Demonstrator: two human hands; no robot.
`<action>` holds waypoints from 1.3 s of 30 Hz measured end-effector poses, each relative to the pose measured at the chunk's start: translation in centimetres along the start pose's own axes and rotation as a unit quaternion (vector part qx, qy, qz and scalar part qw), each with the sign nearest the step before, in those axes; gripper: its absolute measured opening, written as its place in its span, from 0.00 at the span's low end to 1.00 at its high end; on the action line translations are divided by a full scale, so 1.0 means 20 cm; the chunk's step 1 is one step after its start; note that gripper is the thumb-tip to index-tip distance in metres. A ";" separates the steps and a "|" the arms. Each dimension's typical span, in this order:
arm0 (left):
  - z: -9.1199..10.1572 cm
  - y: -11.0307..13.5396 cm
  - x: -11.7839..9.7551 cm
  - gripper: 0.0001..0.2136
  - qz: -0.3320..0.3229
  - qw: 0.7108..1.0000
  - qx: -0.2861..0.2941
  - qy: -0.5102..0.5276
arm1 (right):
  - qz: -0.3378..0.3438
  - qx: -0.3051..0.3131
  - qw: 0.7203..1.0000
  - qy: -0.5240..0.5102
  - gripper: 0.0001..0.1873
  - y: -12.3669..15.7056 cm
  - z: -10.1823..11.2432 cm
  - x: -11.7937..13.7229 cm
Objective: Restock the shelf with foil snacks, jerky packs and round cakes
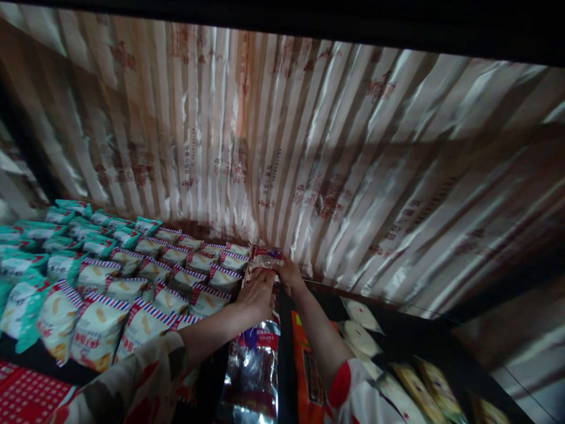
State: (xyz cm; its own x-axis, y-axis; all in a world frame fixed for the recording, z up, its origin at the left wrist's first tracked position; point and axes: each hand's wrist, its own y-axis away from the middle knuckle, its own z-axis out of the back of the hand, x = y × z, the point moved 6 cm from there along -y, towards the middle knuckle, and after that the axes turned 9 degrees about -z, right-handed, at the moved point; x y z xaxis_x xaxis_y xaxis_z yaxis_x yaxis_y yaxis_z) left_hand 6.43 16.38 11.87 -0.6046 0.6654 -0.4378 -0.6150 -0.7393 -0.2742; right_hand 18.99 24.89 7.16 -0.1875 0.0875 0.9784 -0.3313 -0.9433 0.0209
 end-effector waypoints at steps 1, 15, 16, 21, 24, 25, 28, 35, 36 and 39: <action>-0.01 0.00 0.01 0.22 0.002 1.000 0.000 0.002 | -0.002 -0.001 1.000 0.017 0.18 0.00 0.00 0.00; -0.04 -0.02 0.06 0.23 -0.004 1.000 0.006 -0.026 | -0.012 -0.036 0.968 0.248 0.20 -0.02 0.00 0.04; -0.04 -0.02 0.06 0.23 -0.004 1.000 0.007 -0.027 | -0.013 -0.040 0.964 0.262 0.22 -0.01 0.00 0.05; -0.04 -0.03 0.06 0.22 0.003 1.000 0.016 -0.020 | -0.023 -0.056 0.915 0.398 0.24 0.06 -0.02 0.09; -0.04 -0.03 0.07 0.21 0.006 1.000 0.011 -0.016 | -0.017 -0.043 0.900 0.433 0.21 0.08 -0.03 0.11; -0.04 -0.03 0.07 0.21 0.008 1.000 0.007 -0.018 | -0.015 -0.042 0.898 0.438 0.21 0.08 -0.04 0.11; -0.05 -0.03 0.09 0.21 0.013 1.000 0.000 -0.026 | 0.004 -0.043 0.890 0.453 0.19 0.08 -0.04 0.10; -0.06 -0.04 0.09 0.20 -0.001 0.999 0.002 -0.037 | 0.099 -0.052 0.887 0.449 0.13 0.07 -0.06 0.09; -0.06 -0.04 0.09 0.19 -0.001 0.999 0.000 -0.038 | 0.105 -0.051 0.889 0.443 0.13 0.07 -0.06 0.08; -0.05 -0.04 0.09 0.18 0.002 0.999 -0.006 -0.035 | 0.120 -0.057 0.893 0.429 0.14 0.06 -0.06 0.08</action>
State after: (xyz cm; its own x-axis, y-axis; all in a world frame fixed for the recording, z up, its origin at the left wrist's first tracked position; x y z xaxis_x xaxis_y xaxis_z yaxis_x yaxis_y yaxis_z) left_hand 6.28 18.09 10.50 -0.6418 0.6672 -0.3781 -0.6058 -0.7434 -0.2835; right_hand 17.20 24.30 8.45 -0.8900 0.1465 0.4318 -0.2690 -0.9333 -0.2378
